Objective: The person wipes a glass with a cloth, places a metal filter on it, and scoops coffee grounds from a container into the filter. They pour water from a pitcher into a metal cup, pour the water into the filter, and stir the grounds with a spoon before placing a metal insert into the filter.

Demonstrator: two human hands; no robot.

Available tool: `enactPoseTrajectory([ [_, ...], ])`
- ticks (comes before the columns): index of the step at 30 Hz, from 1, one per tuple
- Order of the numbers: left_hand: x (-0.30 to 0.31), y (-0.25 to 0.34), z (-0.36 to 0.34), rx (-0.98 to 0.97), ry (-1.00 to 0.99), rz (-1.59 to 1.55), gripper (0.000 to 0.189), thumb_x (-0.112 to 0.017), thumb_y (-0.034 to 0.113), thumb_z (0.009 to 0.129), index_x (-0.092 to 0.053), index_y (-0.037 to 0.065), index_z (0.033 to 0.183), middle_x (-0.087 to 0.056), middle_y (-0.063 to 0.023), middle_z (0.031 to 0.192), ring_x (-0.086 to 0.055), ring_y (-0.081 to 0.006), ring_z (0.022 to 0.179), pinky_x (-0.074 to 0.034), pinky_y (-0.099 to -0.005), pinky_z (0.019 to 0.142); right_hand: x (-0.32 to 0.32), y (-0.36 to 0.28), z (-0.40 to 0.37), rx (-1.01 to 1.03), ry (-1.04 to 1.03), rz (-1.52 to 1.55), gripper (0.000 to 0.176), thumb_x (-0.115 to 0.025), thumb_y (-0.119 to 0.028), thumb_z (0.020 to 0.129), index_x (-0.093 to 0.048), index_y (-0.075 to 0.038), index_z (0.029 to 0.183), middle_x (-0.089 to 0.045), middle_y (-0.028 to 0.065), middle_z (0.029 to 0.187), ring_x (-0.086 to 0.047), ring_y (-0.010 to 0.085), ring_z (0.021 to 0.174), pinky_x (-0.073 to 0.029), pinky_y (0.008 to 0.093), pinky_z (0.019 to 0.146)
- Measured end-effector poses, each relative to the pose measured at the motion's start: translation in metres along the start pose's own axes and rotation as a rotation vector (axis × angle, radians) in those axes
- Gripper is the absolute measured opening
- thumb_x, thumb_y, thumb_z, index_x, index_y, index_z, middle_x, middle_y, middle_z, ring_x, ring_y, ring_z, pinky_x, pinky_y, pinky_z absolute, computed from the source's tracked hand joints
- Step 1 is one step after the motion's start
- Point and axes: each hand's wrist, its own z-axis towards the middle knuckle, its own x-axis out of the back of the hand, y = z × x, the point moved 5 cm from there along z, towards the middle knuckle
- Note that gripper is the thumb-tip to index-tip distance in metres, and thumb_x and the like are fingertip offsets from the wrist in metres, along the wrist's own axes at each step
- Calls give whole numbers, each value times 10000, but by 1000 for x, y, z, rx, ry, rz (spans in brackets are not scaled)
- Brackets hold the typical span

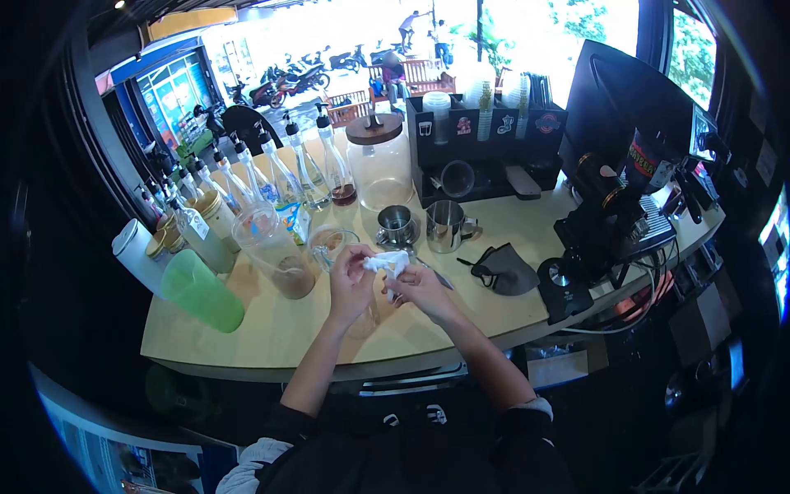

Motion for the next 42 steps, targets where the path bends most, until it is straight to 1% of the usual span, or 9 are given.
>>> enactPoseTrajectory([
  [4, 12, 36, -1, -508, -142, 671, 257, -675, -55, 680, -577, 71, 882, -596, -50, 858, -612, -229, 822, -482, -338, 718, -8, -3, 12, 125, 84, 154, 213, -634, -166, 904, -554, -15, 1032, -664, 71, 917, -640, 119, 735, -534, 255, 643],
  [13, -5, 24, -11, -577, -334, 602, 270, -683, -33, 686, -595, 92, 909, -635, -22, 842, -621, -239, 830, -482, -369, 759, 3, -7, -21, 11, 191, 461, 262, -546, -190, 958, -581, -1, 1135, -643, 78, 1061, -638, 141, 931, -527, 301, 796],
  [17, -33, 22, -15, -584, -359, 559, 298, -704, -8, 726, -594, 78, 989, -643, -42, 885, -632, -215, 863, -503, -341, 785, 17, -19, -40, 171, 282, 162, 279, -596, -141, 927, -577, 13, 1159, -651, 81, 1055, -637, 129, 923, -524, 285, 792],
  [19, -43, 12, -9, -158, -115, 177, 338, -753, 112, 761, -568, 31, 1032, -651, -73, 925, -638, -187, 868, -520, -313, 744, 35, -22, -47, 197, 271, 136, 315, -637, -104, 896, -575, 24, 1178, -662, 77, 1037, -635, 114, 895, -518, 264, 789],
  [26, -126, -55, 9, 476, -299, -207, 410, -748, 188, 825, -550, -25, 1115, -677, -68, 926, -644, -83, 797, -512, -199, 662, 115, -44, -73, 173, 428, -113, 231, -660, -58, 871, -566, 34, 1061, -674, 100, 941, -642, 103, 799, -513, 232, 675],
  [30, -181, -70, 24, 503, -344, -293, 358, -652, 154, 900, -521, -43, 1169, -679, -87, 948, -655, -107, 831, -535, -199, 722, 178, -51, -80, 364, 492, -113, 181, -635, -40, 884, -530, 37, 1009, -657, 87, 837, -641, 116, 720, -512, 231, 627],
  [36, -225, -99, 24, 398, -262, -57, 587, -615, 181, 912, -319, -41, 1367, -467, -219, 1335, -496, -282, 1228, -419, -383, 1019, 248, -38, -53, 282, 704, -222, 260, -597, 22, 857, -492, 20, 1094, -587, 166, 1100, -648, 180, 880, -529, 254, 671],
  [38, -227, -96, 18, 295, -313, 167, 599, -637, 191, 890, -342, -32, 1361, -490, -224, 1312, -503, -307, 1221, -420, -382, 1007, 253, -36, -47, 298, 810, -707, 359, -594, 14, 838, -480, -5, 1178, -599, 168, 1107, -654, 311, 898, -538, 371, 792],
  [42, -229, -97, 15, 160, -411, 485, 504, -596, 156, 890, -414, 3, 1335, -513, -213, 1295, -509, -323, 1204, -447, -409, 960, 236, -37, -49, 398, 1049, -1373, 461, -572, 30, 793, -468, -4, 1241, -564, 222, 1170, -583, 386, 1058, -468, 457, 928],
])
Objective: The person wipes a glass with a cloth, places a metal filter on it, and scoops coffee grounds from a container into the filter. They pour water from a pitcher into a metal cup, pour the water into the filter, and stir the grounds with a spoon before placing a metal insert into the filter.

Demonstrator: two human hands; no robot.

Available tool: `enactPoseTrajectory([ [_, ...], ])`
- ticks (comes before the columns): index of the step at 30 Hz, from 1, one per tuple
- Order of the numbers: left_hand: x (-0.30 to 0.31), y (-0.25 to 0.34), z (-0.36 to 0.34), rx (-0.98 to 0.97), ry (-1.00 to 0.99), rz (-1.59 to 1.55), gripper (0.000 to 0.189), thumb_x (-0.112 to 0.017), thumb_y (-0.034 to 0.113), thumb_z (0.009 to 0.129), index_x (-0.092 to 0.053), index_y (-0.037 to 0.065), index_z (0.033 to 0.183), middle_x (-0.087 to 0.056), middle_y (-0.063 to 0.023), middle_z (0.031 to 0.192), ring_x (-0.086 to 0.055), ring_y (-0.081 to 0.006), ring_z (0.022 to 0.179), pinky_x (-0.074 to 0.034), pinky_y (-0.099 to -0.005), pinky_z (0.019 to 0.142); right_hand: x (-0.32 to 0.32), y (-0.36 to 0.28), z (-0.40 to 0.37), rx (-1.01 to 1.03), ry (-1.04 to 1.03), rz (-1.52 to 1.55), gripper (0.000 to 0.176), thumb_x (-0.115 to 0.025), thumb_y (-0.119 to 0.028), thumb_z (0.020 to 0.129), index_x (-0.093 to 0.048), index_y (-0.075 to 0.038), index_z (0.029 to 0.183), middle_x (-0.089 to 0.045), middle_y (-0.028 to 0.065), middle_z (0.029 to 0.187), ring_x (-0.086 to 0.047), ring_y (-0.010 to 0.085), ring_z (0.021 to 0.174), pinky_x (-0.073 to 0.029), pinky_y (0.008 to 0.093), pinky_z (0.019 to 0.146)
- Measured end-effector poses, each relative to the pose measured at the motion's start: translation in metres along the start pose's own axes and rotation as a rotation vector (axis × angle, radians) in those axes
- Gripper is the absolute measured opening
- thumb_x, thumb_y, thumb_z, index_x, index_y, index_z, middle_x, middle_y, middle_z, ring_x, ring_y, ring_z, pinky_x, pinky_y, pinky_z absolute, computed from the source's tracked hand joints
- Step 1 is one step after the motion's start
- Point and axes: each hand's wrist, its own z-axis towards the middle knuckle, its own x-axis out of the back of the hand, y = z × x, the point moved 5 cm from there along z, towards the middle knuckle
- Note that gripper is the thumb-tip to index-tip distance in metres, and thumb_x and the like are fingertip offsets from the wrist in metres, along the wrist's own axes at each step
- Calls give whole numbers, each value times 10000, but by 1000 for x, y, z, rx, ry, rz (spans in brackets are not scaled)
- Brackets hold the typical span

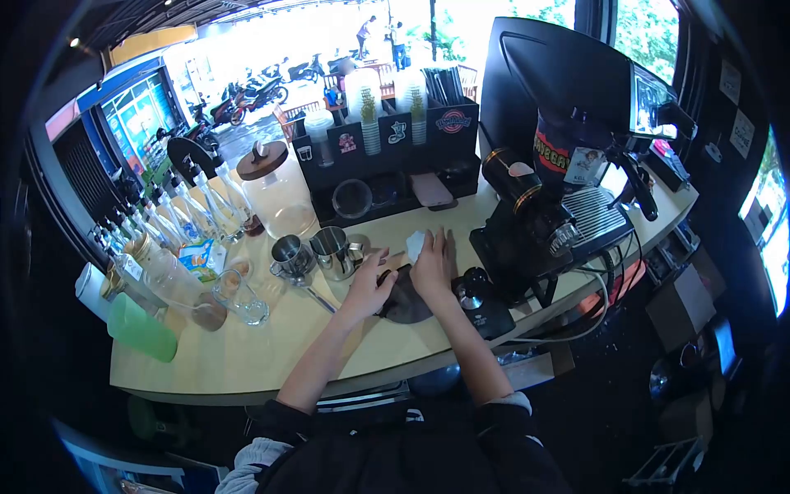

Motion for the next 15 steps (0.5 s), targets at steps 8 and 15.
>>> enactPoseTrajectory([
  [8, -9, 8, 2, -35, -147, 170, 419, -527, 118, 897, -458, -10, 1290, -510, -213, 1292, -513, -371, 1170, -413, -402, 1010, -39, 20, -7, -35, -514, -122, 446, -523, -230, 875, -527, 9, 1252, -436, 187, 1395, -357, 356, 1332, -286, 614, 1046],
  [15, -7, 12, -1, -91, -37, 104, 390, -532, 126, 902, -491, 12, 1273, -532, -187, 1274, -517, -357, 1172, -428, -393, 993, -22, 5, -10, 71, -388, 76, 428, -507, -277, 906, -536, -20, 1247, -409, 185, 1411, -349, 382, 1327, -260, 638, 1039],
])
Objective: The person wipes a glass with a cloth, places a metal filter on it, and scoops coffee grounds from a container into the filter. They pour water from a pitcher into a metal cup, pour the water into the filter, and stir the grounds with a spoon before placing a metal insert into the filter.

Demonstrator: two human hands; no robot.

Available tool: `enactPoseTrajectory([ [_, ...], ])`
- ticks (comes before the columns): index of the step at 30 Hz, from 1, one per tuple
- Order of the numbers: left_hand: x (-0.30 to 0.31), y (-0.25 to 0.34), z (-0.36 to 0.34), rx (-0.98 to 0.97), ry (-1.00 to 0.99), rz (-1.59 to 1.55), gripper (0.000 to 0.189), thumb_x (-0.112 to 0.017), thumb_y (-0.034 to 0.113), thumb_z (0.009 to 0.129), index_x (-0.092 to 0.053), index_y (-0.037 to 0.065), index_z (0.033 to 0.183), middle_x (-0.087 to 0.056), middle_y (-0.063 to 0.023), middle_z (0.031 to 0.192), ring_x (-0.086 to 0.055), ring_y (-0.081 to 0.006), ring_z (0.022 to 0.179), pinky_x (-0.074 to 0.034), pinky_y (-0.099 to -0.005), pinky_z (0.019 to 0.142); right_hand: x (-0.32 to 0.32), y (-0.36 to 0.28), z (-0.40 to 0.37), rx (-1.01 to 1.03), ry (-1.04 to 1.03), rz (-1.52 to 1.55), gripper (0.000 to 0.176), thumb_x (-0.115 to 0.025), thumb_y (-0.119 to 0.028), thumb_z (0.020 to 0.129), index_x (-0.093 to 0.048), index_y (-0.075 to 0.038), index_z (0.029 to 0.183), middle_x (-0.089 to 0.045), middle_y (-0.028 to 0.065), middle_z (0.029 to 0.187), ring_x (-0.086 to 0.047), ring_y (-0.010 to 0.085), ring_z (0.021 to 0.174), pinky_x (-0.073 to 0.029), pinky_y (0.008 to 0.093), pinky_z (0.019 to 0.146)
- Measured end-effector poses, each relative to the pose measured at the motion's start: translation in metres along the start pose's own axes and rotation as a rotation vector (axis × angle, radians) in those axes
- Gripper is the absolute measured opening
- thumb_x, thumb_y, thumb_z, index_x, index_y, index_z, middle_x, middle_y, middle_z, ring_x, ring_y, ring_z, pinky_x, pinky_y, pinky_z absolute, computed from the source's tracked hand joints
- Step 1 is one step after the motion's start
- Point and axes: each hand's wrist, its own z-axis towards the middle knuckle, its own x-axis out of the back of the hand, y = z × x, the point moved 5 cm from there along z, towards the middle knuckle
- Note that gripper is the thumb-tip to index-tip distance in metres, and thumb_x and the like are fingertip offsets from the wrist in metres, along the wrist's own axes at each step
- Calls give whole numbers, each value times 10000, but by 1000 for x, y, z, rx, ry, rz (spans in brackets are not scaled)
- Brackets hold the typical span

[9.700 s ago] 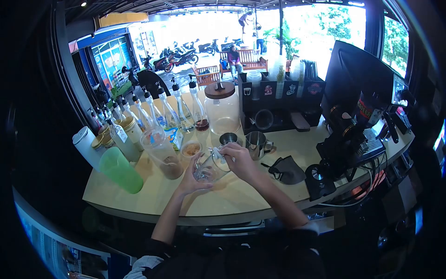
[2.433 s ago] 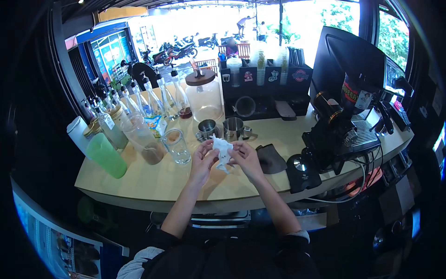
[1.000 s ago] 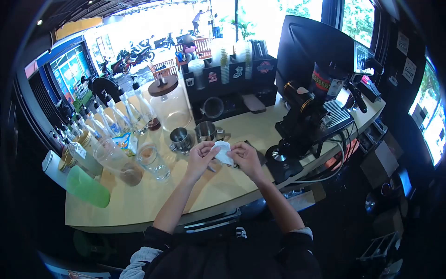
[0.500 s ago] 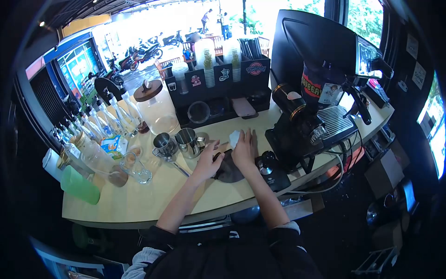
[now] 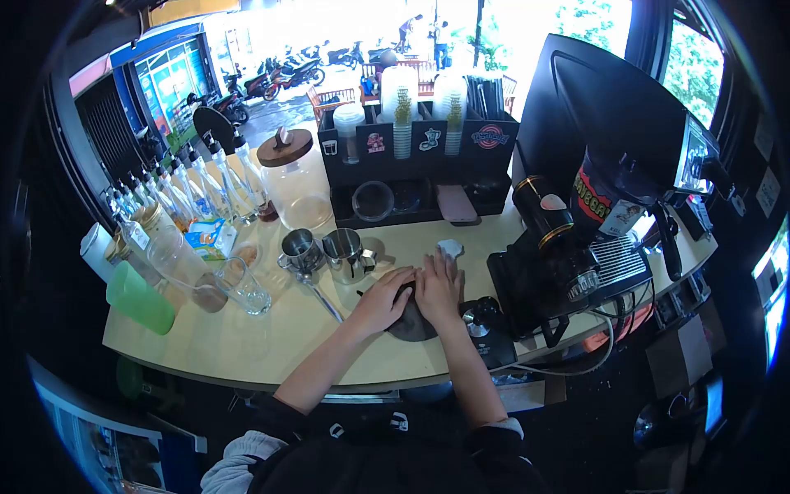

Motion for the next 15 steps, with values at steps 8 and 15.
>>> enactPoseTrajectory([
  [8, 41, 17, -21, -111, 133, 3, 400, -610, 116, 857, -521, 45, 1241, -558, -145, 1236, -536, -323, 1151, -449, -386, 967, 17, -14, 1, 159, 65, 304, 237, -610, -125, 834, -640, -11, 1040, -542, 190, 1252, -514, 376, 1159, -397, 447, 993],
  [15, 173, 17, -97, -308, 526, 105, 334, -677, 22, 782, -592, 47, 1105, -634, -126, 1080, -606, -289, 1029, -473, -375, 897, 43, -60, 1, 196, 189, 515, 121, -584, 7, 824, -620, -13, 938, -594, 157, 1135, -587, 335, 1035, -462, 383, 889],
])
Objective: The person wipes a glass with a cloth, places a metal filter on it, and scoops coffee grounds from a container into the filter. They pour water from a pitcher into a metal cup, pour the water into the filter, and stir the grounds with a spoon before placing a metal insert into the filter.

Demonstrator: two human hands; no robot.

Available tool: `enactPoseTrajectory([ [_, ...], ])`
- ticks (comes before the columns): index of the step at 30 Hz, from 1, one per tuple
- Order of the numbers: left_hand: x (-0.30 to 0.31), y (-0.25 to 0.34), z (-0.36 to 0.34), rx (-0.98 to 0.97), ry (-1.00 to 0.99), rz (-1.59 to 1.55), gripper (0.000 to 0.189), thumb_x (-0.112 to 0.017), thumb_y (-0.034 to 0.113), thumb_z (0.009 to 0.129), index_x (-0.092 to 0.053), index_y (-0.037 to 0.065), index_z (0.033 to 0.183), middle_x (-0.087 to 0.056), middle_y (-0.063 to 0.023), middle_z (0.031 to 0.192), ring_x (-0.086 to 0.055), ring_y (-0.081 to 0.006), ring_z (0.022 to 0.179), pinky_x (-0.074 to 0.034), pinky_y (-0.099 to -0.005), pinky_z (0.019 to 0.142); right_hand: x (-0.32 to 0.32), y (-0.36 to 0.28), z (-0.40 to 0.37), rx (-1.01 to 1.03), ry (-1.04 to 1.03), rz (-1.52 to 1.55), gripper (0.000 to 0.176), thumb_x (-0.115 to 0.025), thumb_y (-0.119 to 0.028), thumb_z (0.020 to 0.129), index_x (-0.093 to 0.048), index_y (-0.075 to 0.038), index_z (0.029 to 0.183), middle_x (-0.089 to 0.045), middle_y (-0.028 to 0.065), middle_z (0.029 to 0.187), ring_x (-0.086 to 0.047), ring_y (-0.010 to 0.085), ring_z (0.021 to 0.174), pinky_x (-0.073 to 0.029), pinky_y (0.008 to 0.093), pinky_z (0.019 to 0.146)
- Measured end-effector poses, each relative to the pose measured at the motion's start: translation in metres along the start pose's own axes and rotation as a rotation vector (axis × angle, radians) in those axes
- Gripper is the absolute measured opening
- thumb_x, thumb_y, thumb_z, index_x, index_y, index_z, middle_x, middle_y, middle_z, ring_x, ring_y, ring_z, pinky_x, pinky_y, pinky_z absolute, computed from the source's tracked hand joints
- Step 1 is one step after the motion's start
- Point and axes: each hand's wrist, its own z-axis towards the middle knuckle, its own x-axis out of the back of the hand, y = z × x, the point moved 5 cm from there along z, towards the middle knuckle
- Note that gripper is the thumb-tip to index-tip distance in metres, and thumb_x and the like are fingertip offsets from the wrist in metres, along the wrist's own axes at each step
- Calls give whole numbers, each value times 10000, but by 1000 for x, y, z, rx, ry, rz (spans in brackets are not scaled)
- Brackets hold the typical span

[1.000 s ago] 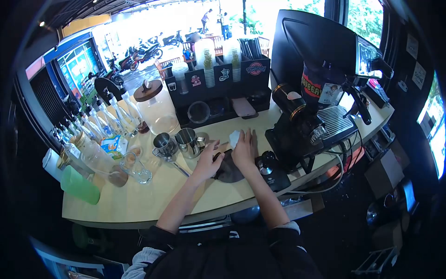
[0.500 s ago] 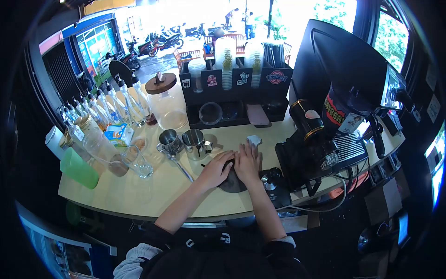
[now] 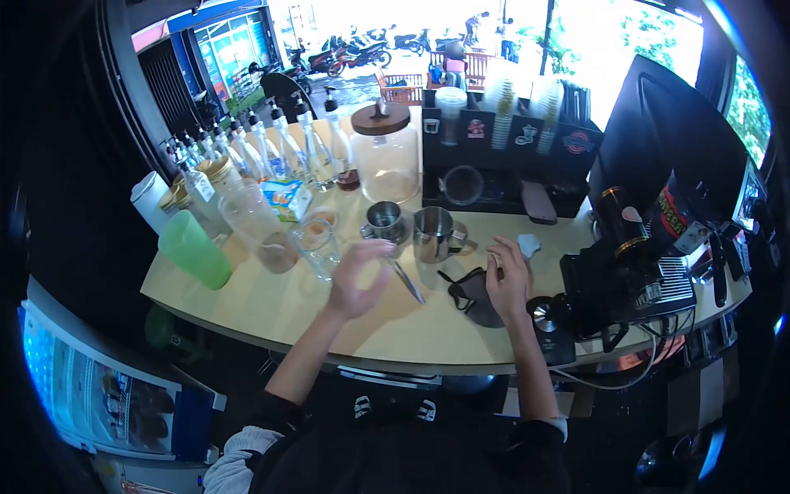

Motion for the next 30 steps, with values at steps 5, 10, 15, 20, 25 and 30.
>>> enactPoseTrajectory([
  [5, 97, -47, -19, 80, 249, 223, 510, -762, 129, 725, -533, 29, 1170, -571, -143, 1163, -555, -294, 1073, -433, -402, 943, -50, -96, 17, 276, -168, 93, 190, -608, 14, 811, -572, -16, 995, -581, 138, 1118, -588, 318, 1027, -476, 371, 863],
  [10, 115, -105, -33, 282, 135, 162, 924, -888, 312, 589, -399, 33, 1322, -484, -136, 1265, -501, -289, 1150, -404, -422, 979, -136, -124, 46, 269, -435, 3, 359, -653, -49, 786, -527, -53, 1122, -509, 146, 1237, -540, 328, 1123, -470, 391, 912],
  [15, 106, -149, -41, 447, -62, -74, 1035, -922, 353, 512, -385, 63, 1347, -496, -106, 1263, -539, -222, 1090, -458, -363, 881, -214, -72, 83, 132, -767, -409, 773, -768, -160, 661, -435, -123, 1358, -385, 180, 1368, -391, 346, 1285, -388, 417, 1058],
  [20, 89, -152, -39, 424, -79, 11, 983, -936, 361, 468, -459, 64, 1275, -619, -77, 1086, -591, -164, 947, -481, -315, 752, -232, -48, 95, -87, -963, -345, 894, -836, -259, 566, -454, -141, 1366, -450, 217, 1289, -472, 373, 1204, -422, 409, 1019],
  [25, 83, -155, -48, 431, -11, -120, 947, -937, 360, 471, -487, 46, 1243, -618, -89, 1109, -592, -162, 957, -492, -295, 736, -215, -55, 103, -141, -821, -444, 813, -821, -297, 552, -534, -124, 1293, -484, 189, 1213, -536, 349, 1128, -467, 406, 962],
  [30, 87, -156, -48, 484, -48, -248, 853, -927, 329, 524, -507, 41, 1208, -624, -86, 1104, -603, -149, 989, -522, -277, 752, -201, -64, 108, -126, -704, -458, 754, -807, -269, 575, -556, -115, 1270, -490, 179, 1191, -552, 346, 1095, -486, 402, 934],
])
